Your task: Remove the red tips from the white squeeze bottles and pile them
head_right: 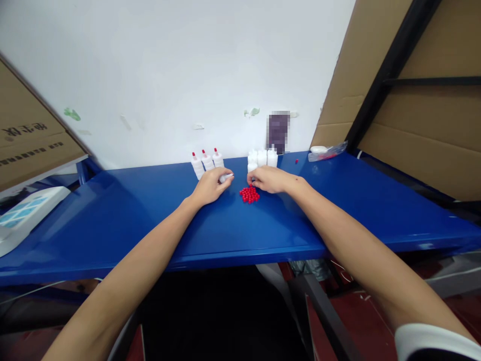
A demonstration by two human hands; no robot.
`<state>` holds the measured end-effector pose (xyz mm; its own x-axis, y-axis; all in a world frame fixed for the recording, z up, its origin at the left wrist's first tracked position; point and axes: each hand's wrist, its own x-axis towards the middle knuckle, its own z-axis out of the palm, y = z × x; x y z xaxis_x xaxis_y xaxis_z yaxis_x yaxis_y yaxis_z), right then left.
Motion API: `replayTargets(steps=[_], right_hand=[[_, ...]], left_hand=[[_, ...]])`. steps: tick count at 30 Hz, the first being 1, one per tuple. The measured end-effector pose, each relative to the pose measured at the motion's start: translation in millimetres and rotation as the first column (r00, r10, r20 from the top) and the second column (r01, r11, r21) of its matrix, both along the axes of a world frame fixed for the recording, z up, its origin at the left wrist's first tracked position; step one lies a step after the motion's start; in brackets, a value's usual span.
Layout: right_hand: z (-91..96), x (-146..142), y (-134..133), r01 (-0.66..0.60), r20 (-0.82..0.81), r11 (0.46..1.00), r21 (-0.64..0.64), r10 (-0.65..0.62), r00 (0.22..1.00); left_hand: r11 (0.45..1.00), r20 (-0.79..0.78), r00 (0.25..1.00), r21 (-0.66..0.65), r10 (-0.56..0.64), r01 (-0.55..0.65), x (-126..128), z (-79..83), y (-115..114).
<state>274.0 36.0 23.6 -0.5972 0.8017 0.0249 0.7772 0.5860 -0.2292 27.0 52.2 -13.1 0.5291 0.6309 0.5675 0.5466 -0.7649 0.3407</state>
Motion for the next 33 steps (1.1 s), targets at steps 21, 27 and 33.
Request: replayTargets(steps=[21, 27, 33], right_hand=[[6.3, -4, -4, 0.0, 0.026, 0.999, -0.041, 0.001, 1.0], [5.2, -3, -4, -0.003, -0.03, 1.0, 0.025, 0.004, 1.0], [8.4, -21, -20, -0.01, -0.269, 0.976, 0.216, 0.07, 0.961]], left_hand=[[1.0, -0.023, 1.0, -0.026, 0.007, -0.007, -1, -0.5, 0], [1.0, -0.019, 1.0, -0.025, 0.008, -0.008, -1, -1.1, 0], [0.999, 0.0, 1.0, -0.027, -0.017, 0.017, 0, 0.7, -2]])
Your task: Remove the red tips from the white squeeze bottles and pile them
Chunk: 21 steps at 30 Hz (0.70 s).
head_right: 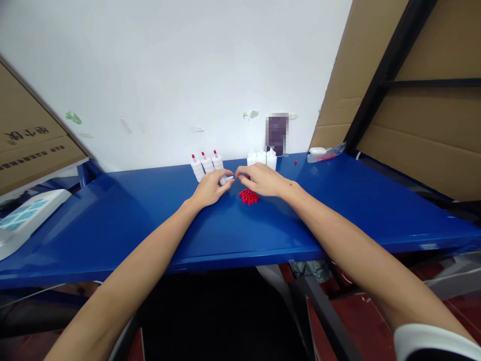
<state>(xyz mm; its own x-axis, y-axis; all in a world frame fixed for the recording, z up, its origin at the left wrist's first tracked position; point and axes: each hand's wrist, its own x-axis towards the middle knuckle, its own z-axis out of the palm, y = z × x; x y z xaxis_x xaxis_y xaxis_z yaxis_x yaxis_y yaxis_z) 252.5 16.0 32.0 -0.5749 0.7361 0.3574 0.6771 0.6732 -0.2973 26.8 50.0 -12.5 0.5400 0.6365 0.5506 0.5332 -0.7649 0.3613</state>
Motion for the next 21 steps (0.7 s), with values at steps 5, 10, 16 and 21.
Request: replayTargets(steps=[5, 10, 16, 21], right_hand=[[-0.5, -12, -10, -0.006, -0.118, 1.0, 0.03, 0.009, 0.993], [-4.7, -17, -10, -0.056, -0.074, 0.997, 0.059, 0.06, 0.995], [-6.1, -22, -12, -0.048, -0.11, 0.997, 0.056, 0.054, 0.992], [0.0, -11, -5, 0.152, -0.23, 0.973, 0.171, -0.111, 0.967]], left_hand=[[0.996, 0.035, 0.997, -0.056, 0.069, -0.067, -3, -0.1, 1], [0.994, 0.139, 0.987, -0.08, 0.081, -0.071, -2, -0.2, 1], [0.994, 0.214, 0.975, -0.105, 0.058, -0.036, 1, 1.0, -1], [0.989, 0.283, 0.948, -0.076, 0.143, -0.126, 0, 2.8, -2]])
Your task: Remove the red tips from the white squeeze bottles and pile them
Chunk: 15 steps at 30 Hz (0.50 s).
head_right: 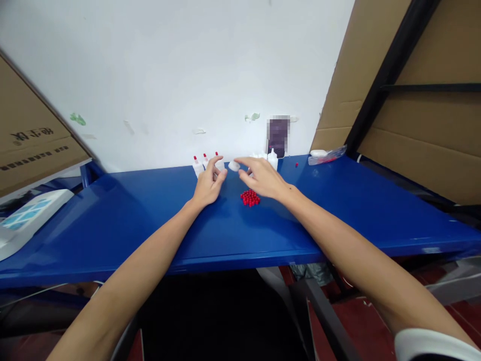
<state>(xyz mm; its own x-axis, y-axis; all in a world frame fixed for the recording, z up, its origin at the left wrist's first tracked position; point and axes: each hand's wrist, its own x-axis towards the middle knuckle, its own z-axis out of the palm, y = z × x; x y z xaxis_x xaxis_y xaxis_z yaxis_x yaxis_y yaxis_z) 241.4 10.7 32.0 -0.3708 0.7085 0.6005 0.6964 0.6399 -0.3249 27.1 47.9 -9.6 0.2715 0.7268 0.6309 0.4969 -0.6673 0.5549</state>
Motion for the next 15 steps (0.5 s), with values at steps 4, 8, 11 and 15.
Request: replayTargets(steps=[4, 8, 11, 15], right_hand=[[7.0, 14, 6, 0.186, -0.04, 0.981, 0.049, -0.184, 0.982], [8.0, 23, 10, 0.249, -0.019, 0.968, 0.032, -0.248, 0.969], [5.9, 27, 13, 0.266, 0.011, 0.963, 0.042, -0.266, 0.964], [4.5, 28, 14, 0.265, 0.053, 0.963, 0.045, -0.267, 0.962]], left_hand=[[0.986, 0.086, 0.982, -0.01, 0.168, -0.167, -3, 1.2, 2], [0.953, 0.136, 0.944, -0.036, 0.302, -0.3, -6, 2.4, 5], [0.901, 0.204, 0.879, -0.04, 0.43, -0.431, -12, 4.7, 9], [0.818, 0.31, 0.766, -0.079, 0.564, -0.57, -24, 6.1, 19]])
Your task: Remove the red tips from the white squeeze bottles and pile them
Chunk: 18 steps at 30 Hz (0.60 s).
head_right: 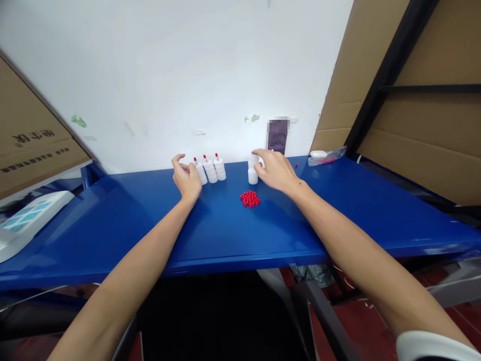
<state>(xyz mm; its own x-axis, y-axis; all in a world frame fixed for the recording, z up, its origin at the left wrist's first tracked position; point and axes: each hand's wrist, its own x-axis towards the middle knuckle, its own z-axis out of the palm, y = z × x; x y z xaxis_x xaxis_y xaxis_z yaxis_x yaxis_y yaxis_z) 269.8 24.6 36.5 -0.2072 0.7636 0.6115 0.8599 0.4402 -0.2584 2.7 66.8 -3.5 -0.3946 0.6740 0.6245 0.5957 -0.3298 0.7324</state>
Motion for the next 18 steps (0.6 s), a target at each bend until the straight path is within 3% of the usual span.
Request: replayTargets(steps=[2, 9, 18], right_hand=[[0.3, 0, -1, 0.009, 0.019, 1.0, -0.009, -0.008, 1.0], [2.8, -2, -5, 0.03, 0.068, 0.996, -0.078, -0.024, 0.997], [-0.8, -2, -2, -0.015, 0.082, 0.996, -0.093, 0.022, 0.996]], left_hand=[[0.999, -0.001, 0.999, 0.016, 0.033, -0.033, -6, -2.2, 6], [0.994, -0.096, 0.992, -0.089, -0.078, 0.069, -11, -13.8, 16], [0.994, -0.066, 0.997, -0.105, -0.05, 0.043, -13, -12.2, 19]])
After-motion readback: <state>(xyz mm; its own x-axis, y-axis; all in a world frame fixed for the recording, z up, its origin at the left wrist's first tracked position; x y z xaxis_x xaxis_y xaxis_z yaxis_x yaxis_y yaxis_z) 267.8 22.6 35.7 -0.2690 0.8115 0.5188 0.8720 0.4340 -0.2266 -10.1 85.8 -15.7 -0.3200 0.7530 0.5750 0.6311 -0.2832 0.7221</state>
